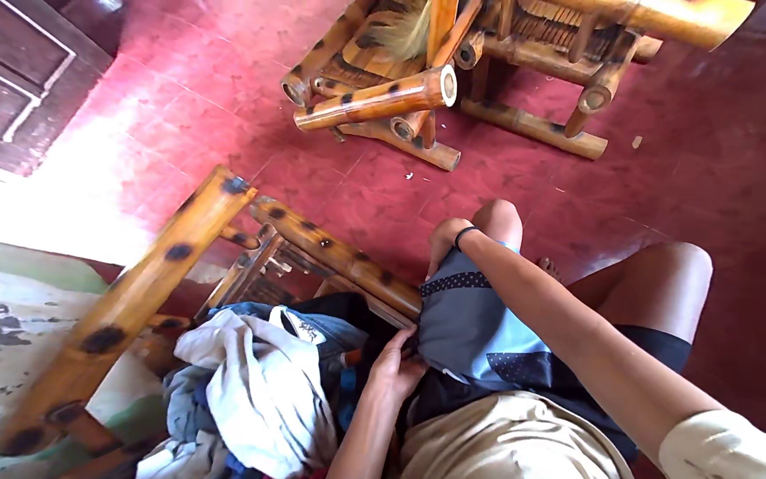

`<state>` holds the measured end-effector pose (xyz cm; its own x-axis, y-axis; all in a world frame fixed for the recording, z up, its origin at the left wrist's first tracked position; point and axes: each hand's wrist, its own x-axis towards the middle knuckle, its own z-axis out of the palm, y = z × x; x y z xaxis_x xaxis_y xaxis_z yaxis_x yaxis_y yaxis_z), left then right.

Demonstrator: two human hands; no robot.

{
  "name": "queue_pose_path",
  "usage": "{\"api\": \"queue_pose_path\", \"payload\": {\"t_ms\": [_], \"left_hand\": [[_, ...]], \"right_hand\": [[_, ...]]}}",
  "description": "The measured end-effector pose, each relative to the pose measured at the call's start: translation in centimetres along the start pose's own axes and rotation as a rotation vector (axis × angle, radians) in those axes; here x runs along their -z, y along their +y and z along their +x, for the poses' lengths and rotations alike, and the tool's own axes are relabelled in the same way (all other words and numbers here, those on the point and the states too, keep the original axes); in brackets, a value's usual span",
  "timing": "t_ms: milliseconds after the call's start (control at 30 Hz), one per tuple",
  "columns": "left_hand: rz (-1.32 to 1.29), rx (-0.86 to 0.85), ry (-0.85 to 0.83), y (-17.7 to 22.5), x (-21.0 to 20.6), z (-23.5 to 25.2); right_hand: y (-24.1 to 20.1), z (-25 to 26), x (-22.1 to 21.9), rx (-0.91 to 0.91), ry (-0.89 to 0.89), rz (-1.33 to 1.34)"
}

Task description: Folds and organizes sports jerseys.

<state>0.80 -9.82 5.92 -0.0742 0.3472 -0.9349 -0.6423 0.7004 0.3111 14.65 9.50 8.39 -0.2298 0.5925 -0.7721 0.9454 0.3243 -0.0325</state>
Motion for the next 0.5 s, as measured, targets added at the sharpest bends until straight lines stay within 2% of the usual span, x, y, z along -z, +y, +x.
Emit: {"api": "queue_pose_path", "payload": {"t_ms": [133,233,333,500], "left_hand": [[-0.021,-0.069,0.016,-0.6,-0.2,0.9],[-0.048,-0.134,0.045,-0.7,-0.5,0.9],[-0.028,-0.181,0.078,-0.7,-0.7,1.0],[-0.035,-0.323,0.082,-0.1,-0.2,1.6]], "right_hand": [[2.7,5.7,-1.9,0.210,0.071,-0.043],[1.9,3.7,-0.2,0.270,-0.061,0.092],[2.6,4.5,-0.4,0.370,-0.013,0.266],[2.5,4.0,0.1,0.346,-0.012,0.344]]}}
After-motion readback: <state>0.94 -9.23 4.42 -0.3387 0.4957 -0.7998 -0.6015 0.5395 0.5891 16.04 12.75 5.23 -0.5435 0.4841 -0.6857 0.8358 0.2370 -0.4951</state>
